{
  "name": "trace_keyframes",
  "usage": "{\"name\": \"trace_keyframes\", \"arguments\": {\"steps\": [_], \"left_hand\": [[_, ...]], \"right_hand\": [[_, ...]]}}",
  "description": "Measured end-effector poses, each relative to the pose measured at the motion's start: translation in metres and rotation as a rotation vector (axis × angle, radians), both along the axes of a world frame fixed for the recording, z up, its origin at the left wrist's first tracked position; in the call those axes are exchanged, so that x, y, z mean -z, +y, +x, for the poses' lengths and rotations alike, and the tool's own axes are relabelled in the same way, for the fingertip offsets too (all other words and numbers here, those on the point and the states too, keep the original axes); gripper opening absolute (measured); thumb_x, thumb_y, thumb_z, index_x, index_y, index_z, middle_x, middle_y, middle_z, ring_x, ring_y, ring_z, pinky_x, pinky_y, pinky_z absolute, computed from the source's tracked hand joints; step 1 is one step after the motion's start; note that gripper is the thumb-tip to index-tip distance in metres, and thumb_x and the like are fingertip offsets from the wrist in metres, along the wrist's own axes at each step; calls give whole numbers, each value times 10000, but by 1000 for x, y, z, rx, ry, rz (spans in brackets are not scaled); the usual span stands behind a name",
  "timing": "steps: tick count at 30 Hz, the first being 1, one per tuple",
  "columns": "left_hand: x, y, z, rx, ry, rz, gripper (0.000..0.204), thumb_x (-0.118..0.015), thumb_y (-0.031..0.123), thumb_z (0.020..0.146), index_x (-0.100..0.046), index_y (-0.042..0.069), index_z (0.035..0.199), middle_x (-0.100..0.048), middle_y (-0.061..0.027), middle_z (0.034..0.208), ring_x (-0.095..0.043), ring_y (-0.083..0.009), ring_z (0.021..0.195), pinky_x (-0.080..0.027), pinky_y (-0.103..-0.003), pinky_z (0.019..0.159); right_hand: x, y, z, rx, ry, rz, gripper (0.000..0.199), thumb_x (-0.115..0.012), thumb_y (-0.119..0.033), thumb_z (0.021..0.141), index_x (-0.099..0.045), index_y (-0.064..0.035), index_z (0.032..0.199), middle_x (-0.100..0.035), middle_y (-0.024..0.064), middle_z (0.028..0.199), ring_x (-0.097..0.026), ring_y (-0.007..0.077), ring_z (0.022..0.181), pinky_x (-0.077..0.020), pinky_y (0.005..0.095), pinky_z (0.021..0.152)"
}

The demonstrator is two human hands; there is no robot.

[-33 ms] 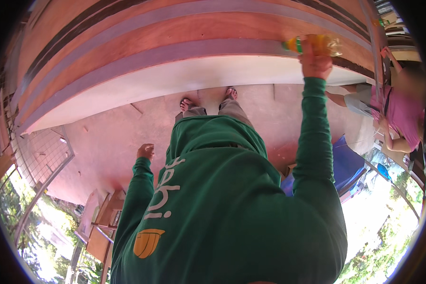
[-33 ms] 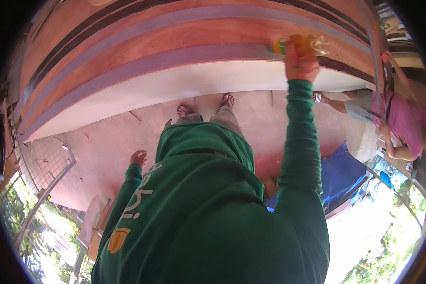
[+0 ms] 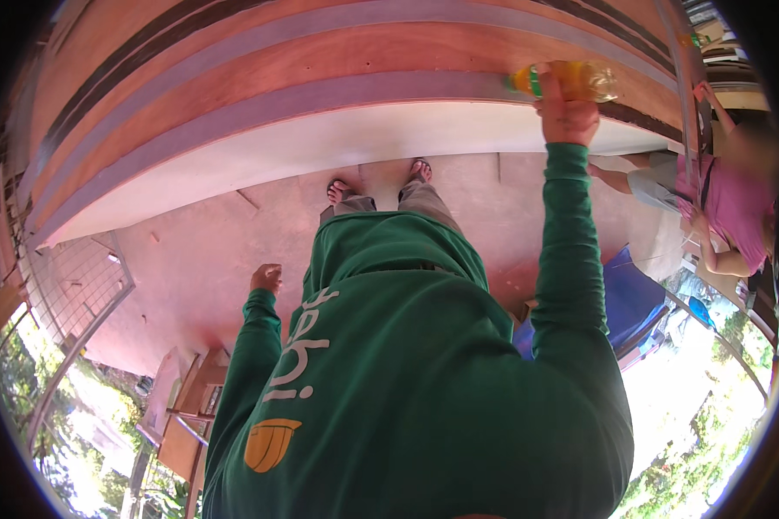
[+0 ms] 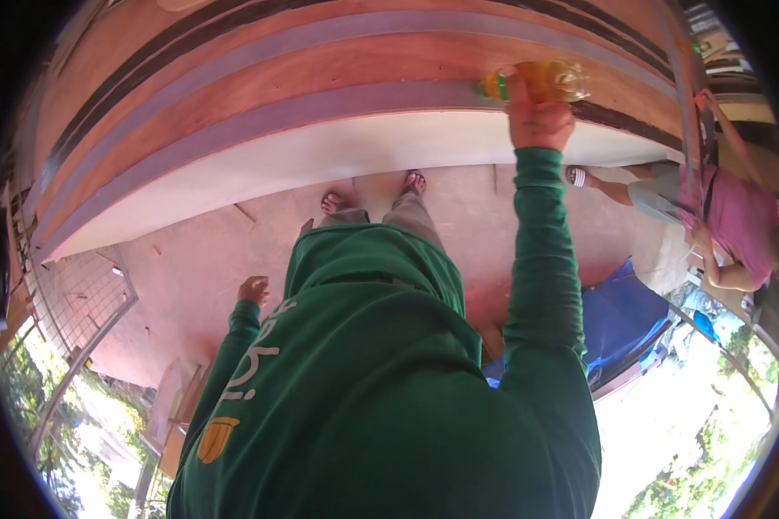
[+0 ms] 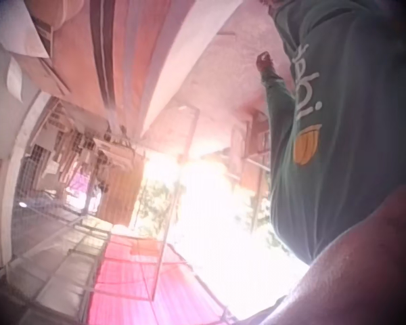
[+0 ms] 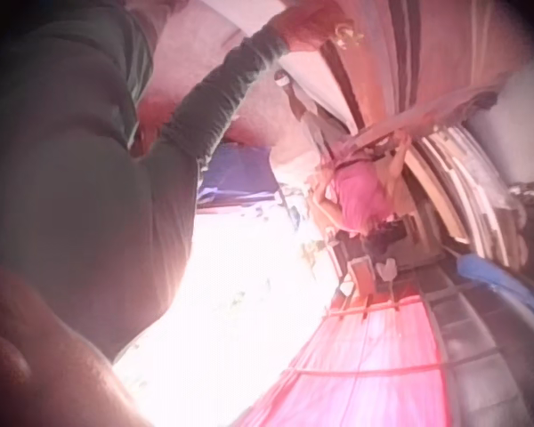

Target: The person uses a plastic bottle to wipe a curved wooden surface, moving the bottle back and forth along the surface. Another person is visible in the background, but the primary focus is on the cleaning action performed by the person.

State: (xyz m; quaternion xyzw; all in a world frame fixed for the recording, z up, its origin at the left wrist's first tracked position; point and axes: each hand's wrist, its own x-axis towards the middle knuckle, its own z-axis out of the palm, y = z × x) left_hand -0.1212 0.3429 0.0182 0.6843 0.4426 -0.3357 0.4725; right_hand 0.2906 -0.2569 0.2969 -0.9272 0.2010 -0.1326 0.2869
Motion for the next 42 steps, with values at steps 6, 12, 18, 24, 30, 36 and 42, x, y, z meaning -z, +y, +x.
{"name": "trace_keyframes", "arguments": {"steps": [6, 12, 18, 24, 30, 36, 42], "left_hand": [[5, -15, 30, -33, -88, -72, 224, -660, 189, 983, -694, 103, 1188, -721, -67, 1058, -678, -178, 763, -545, -337, 576], [3, -21, 40, -7, -98, -65, 180, -663, 174, 989, -703, 68, 1131, -726, -77, 995, -654, -155, 699, -529, -299, 570], [-12, -27, 70, -41, -55, -68, 178, -636, 128, 980, -697, 127, 1147, -718, -50, 1041, -653, -156, 731, -503, -289, 541], [-7, -40, 70, -81, -76, -101, 226, -567, 80, 985, -665, 115, 1186, -706, -61, 1092, -643, -158, 746, -484, -286, 532], [1, -58, 47, 22, -113, -183, 251, -551, 72, 980, -662, 112, 1202, -705, -71, 1102, -645, -161, 756, -490, -295, 541], [-10, -75, 64, -24, -114, -115, 212, -591, 118, 989, -678, 132, 1182, -707, -66, 1063, -665, -182, 740, -501, -296, 546], [-4, -72, 50, 51, -141, -125, 199, -609, 145, 984, -689, 127, 1166, -710, -68, 1037, -673, -189, 736, -513, -291, 548]], "right_hand": [[2, -53, 6, 110, -105, -26, 460, -777, -510, 887, -768, -58, 975, -744, 38, 780, -677, 146, 612, -532, 299, 603], [3, 8, -7, 50, -102, -136, 426, -800, -447, 881, -764, -49, 1025, -787, 105, 922, -754, 226, 788, -579, 352, 734], [-2, -47, -2, 112, -125, 87, 357, -817, -375, 882, -757, -54, 1027, -786, 71, 955, -753, 195, 858, -575, 339, 776], [-10, -148, 9, 230, -194, -46, 494, -792, -514, 860, -788, -34, 979, -796, 112, 935, -767, 275, 887, -578, 372, 826], [-31, -76, 6, 82, 14, 65, 417, -848, -361, 852, -752, -2, 1044, -799, 78, 1045, -759, 213, 904, -580, 347, 837], [0, -180, 19, 205, -241, 207, 445, -805, -423, 883, -755, -20, 1065, -797, 91, 1033, -757, 211, 940, -578, 354, 872], [-16, -78, 6, 30, -108, 60, 608, -850, -585, 764, -749, -34, 1001, -780, 136, 959, -748, 322, 894, -586, 394, 857]]}}
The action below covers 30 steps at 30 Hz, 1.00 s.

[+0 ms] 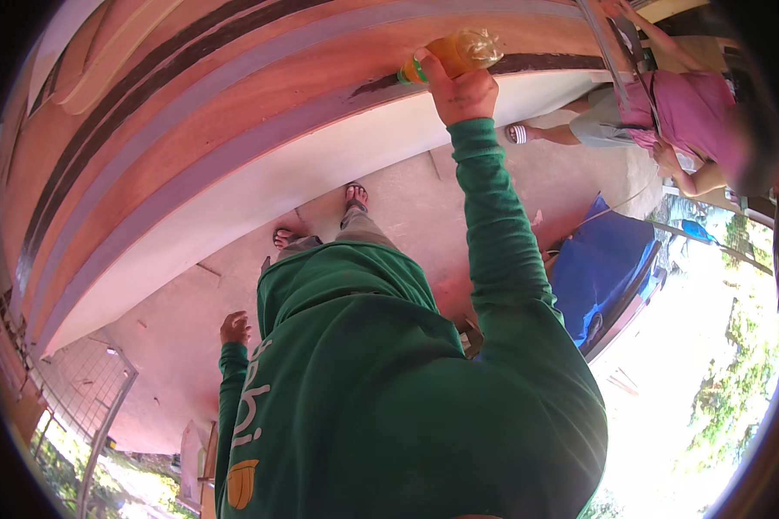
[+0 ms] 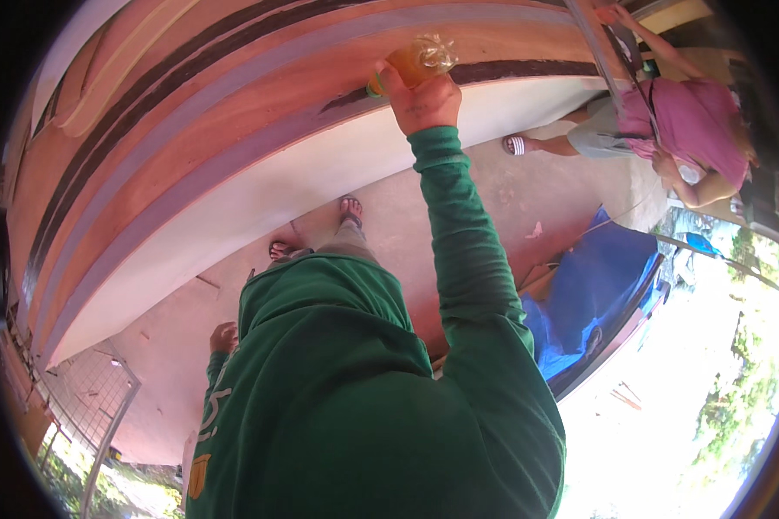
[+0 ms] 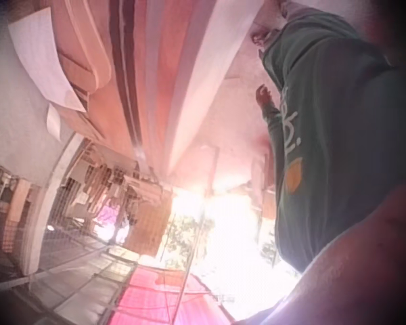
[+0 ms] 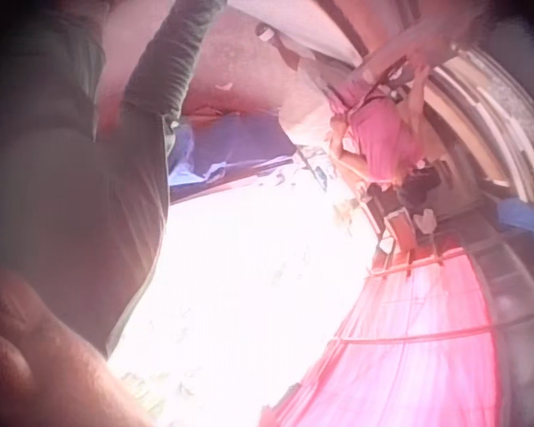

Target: The person uses a plastic bottle to wipe a curved wooden surface, moving the bottle back and forth along the surface. Another person is visible in the background, but the primary focus is on the cleaning action performed by the person.

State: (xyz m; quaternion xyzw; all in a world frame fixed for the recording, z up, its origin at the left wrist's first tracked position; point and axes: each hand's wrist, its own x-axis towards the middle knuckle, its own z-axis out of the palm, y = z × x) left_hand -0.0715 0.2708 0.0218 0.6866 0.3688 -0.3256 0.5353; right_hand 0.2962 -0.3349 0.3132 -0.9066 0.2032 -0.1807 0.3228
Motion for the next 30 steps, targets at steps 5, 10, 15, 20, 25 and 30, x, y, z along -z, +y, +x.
{"name": "trace_keyframes", "arguments": {"steps": [5, 10, 15, 20, 25, 30], "left_hand": [[-29, -5, 17, -84, 25, 62, 210, -601, 134, 983, -681, 108, 1175, -697, -57, 1007, -636, -161, 692, -488, -278, 524], [-13, 12, 3, 80, -41, 29, 202, -591, 120, 983, -674, 98, 1166, -682, -52, 987, -598, -148, 645, -464, -276, 502], [18, 39, -14, 300, -241, 41, 200, -578, 120, 991, -670, 99, 1168, -677, -49, 993, -602, -149, 657, -464, -277, 503], [-3, 31, 20, -85, 34, -31, 233, -590, 135, 986, -673, 127, 1203, -689, -53, 1044, -650, -173, 736, -491, -286, 536], [16, 44, 3, -26, 43, -82, 215, -606, 138, 979, -673, 117, 1181, -689, -58, 1035, -649, -173, 737, -498, -291, 547], [10, 32, 12, -21, -3, -27, 209, -603, 55, 984, -668, 103, 1177, -657, -63, 953, -618, -187, 696, -488, -309, 518]], "right_hand": [[16, -91, 3, 134, -165, 172, 509, -857, -423, 831, -737, -9, 1102, -790, 99, 1017, -759, 204, 910, -593, 337, 812], [23, -24, -21, 55, -226, 204, 515, -840, -472, 825, -756, 1, 1009, -782, 124, 966, -758, 228, 899, -591, 366, 824], [-2, -13, -18, 103, 86, -161, 532, -754, -575, 870, -782, -54, 972, -781, 131, 891, -755, 310, 832, -577, 394, 766], [8, -96, -17, 165, -104, -105, 531, -808, -528, 838, -782, -15, 975, -770, 80, 783, -741, 167, 689, -574, 311, 663], [-7, -17, -23, 57, 31, -87, 564, -822, -558, 800, -773, -39, 1014, -787, 144, 919, -766, 283, 883, -586, 384, 834], [1, -57, -19, 195, -83, -58, 616, -812, -613, 789, -794, -4, 877, -740, 75, 666, -730, 158, 645, -581, 305, 703]]}}
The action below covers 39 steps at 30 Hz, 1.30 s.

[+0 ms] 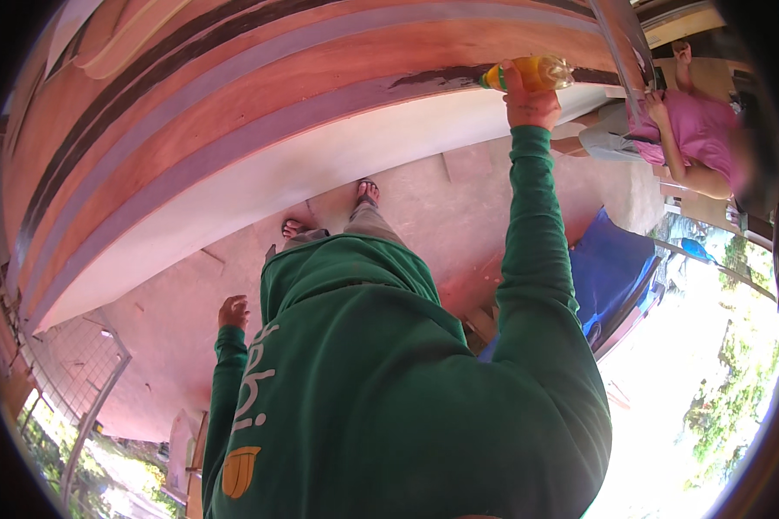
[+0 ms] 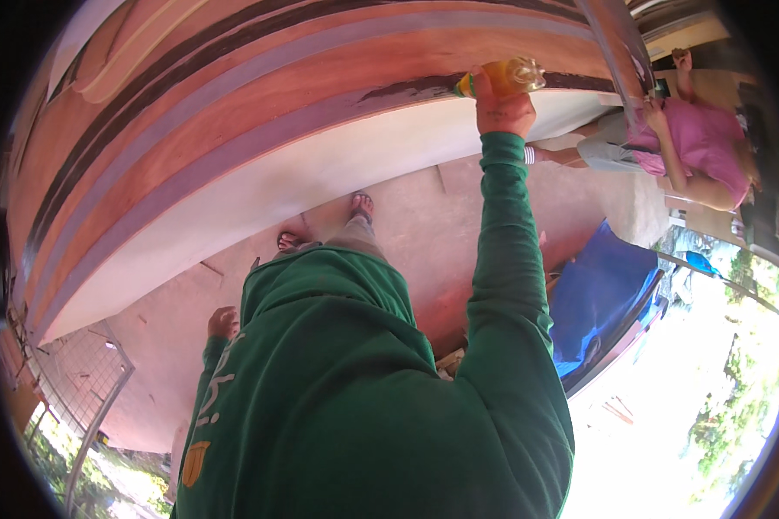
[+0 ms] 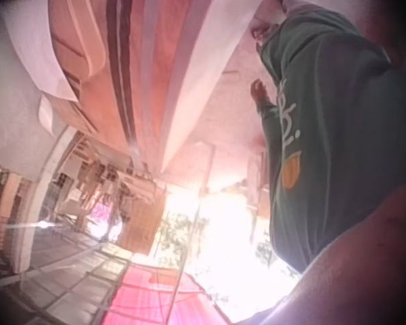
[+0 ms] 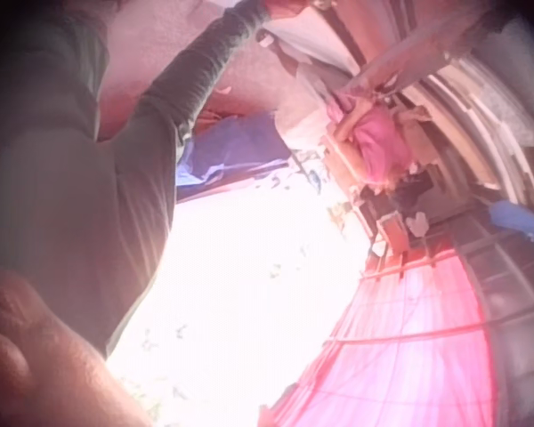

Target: The person uses a plastic bottle to wipe a curved wooden surface, moving the bottle back and forth along the surface. Another person is visible in the background, but the primary focus is on the cleaning action performed by the person.

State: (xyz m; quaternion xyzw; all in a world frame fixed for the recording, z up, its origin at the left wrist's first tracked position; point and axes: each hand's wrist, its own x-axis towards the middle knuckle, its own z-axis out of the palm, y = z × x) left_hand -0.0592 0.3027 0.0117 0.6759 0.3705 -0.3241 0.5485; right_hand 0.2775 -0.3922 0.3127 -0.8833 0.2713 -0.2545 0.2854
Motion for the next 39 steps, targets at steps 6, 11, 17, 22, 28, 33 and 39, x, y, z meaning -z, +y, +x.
{"name": "trace_keyframes", "arguments": {"steps": [6, 11, 17, 22, 28, 33, 39], "left_hand": [[-5, 0, -4, 222, -79, 58, 206, -615, 108, 973, -694, 72, 1160, -711, -96, 1027, -671, -179, 764, -553, -306, 603], [-31, -25, 25, 33, -55, 69, 220, -626, 99, 973, -703, 30, 1168, -719, -110, 1058, -700, -200, 846, -611, -317, 745], [-29, -20, 15, 137, 51, 121, 220, -646, 111, 963, -707, 24, 1155, -727, -133, 1080, -707, -203, 894, -610, -326, 716], [-20, -14, -2, 62, 7, 91, 216, -652, 100, 956, -708, 29, 1152, -739, -126, 1033, -710, -200, 813, -605, -325, 690], [-12, -19, -12, 51, -46, 91, 189, -649, 88, 957, -711, 38, 1128, -742, -114, 996, -703, -190, 753, -604, -318, 679], [-1, -24, -14, 137, 33, 58, 176, -645, 91, 959, -706, 46, 1117, -725, -95, 977, -693, -185, 748, -572, -312, 626], [-28, -29, 35, 86, -160, 164, 224, -650, 120, 951, -713, 15, 1139, -736, -118, 983, -712, -193, 843, -606, -323, 695]], "right_hand": [[-2, 85, -5, -167, 128, 128, 514, -859, -491, 792, -775, -19, 978, -794, 119, 937, -770, 245, 874, -583, 357, 844], [-7, 42, 1, -89, 110, 76, 453, -844, -438, 843, -771, -13, 981, -790, 102, 880, -764, 210, 809, -590, 328, 740], [7, 84, 0, -164, 80, 167, 575, -850, -510, 813, -742, 3, 1048, -778, 101, 880, -743, 188, 728, -590, 325, 693], [-9, 87, 3, -128, 89, 264, 530, -817, -521, 831, -759, -14, 972, -729, 55, 729, -681, 127, 596, -557, 292, 614], [-8, 26, 3, -99, 70, 322, 502, -833, -488, 835, -738, -25, 1005, -716, 41, 758, -637, 117, 556, -519, 277, 528], [-11, 116, 4, -255, 165, 358, 568, -863, -486, 795, -744, 16, 1031, -748, 92, 792, -701, 154, 597, -575, 294, 572], [17, 2, 27, -96, 14, 122, 497, -832, -492, 825, -759, -51, 1042, -785, 99, 884, -766, 253, 814, -595, 367, 762]]}}
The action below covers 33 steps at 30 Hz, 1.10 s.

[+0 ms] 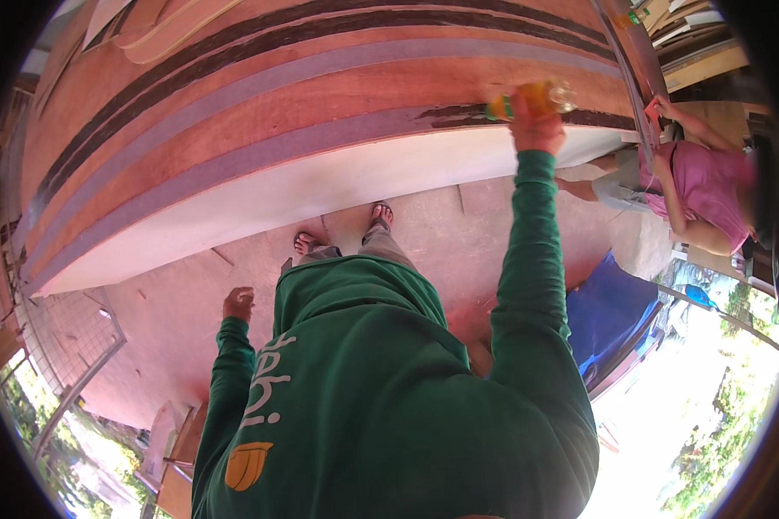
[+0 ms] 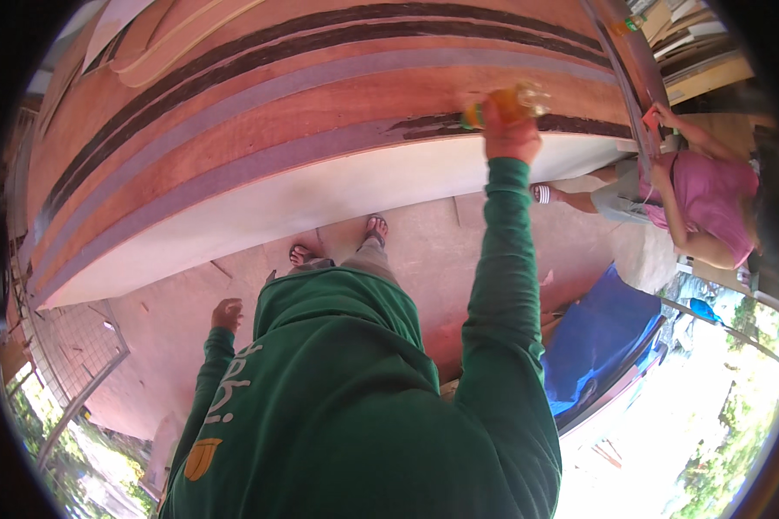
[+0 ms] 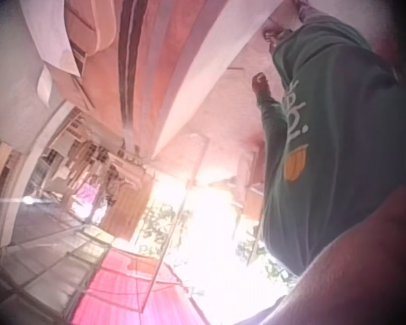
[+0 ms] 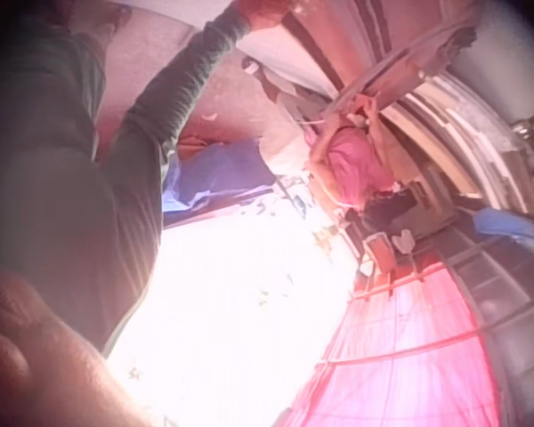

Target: The person uses a plastic bottle to wipe a curved wooden surface, moving the bottle back and forth along the surface. Another person is visible in the background, but the primary focus is on the cleaning action performed by the person.

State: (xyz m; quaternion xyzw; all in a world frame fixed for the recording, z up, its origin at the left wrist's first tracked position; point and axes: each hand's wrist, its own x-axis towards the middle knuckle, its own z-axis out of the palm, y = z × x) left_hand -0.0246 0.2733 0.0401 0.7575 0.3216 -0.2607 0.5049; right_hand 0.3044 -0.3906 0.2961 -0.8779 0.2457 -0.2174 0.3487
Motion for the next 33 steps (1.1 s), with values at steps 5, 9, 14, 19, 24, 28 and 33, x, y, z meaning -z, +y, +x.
{"name": "trace_keyframes", "arguments": {"steps": [5, 9, 14, 19, 24, 28, 33], "left_hand": [[-18, -8, 10, 9, 57, 14, 204, -644, 97, 954, -712, 19, 1130, -746, -126, 1000, -705, -186, 781, -590, -325, 676], [30, 14, -29, -15, 144, -173, 181, -659, 85, 942, -717, 24, 1102, -756, -107, 950, -694, -182, 719, -586, -318, 649], [22, 9, -14, 28, 79, -39, 157, -658, 113, 953, -735, 18, 1052, -761, -125, 961, -707, -198, 724, -594, -324, 652], [6, 5, 6, 60, 57, 16, 190, -659, 132, 954, -730, 12, 1083, -764, -133, 984, -729, -212, 765, -611, -334, 693], [23, 26, -1, 9, 18, -36, 213, -651, 119, 951, -726, 20, 1124, -761, -131, 999, -732, -217, 781, -612, -337, 702], [11, 28, 5, 12, 64, -7, 211, -660, 119, 943, -729, 35, 1124, -755, -137, 1017, -728, -210, 791, -607, -339, 678], [31, 52, -25, 0, 175, -65, 212, -664, 138, 946, -723, 44, 1127, -743, -127, 1000, -701, -190, 745, -582, -329, 623]], "right_hand": [[-25, 19, -11, 59, 22, 297, 488, -837, -482, 818, -765, -34, 997, -721, 54, 687, -684, 143, 565, -538, 293, 541], [-33, 92, -23, -151, 193, 180, 503, -856, -477, 803, -763, -8, 960, -741, 71, 713, -712, 181, 620, -569, 324, 619], [-25, 33, -15, 28, 22, -16, 504, -844, -501, 820, -779, -1, 842, -757, 120, 735, -737, 212, 664, -584, 336, 678], [-42, 74, -17, -52, 121, 110, 503, -860, -485, 805, -781, 2, 902, -771, 108, 788, -740, 190, 672, -581, 326, 706], [-22, 66, -14, -9, 88, -31, 563, -853, -529, 787, -786, 1, 962, -781, 127, 832, -763, 251, 810, -581, 379, 773], [-19, 35, -8, 78, 98, 61, 577, -864, -504, 792, -769, 10, 1038, -795, 138, 941, -771, 223, 812, -592, 349, 770], [-18, 147, -28, -106, 94, 126, 602, -888, -514, 759, -758, 6, 1035, -788, 130, 923, -766, 242, 857, -595, 365, 813]]}}
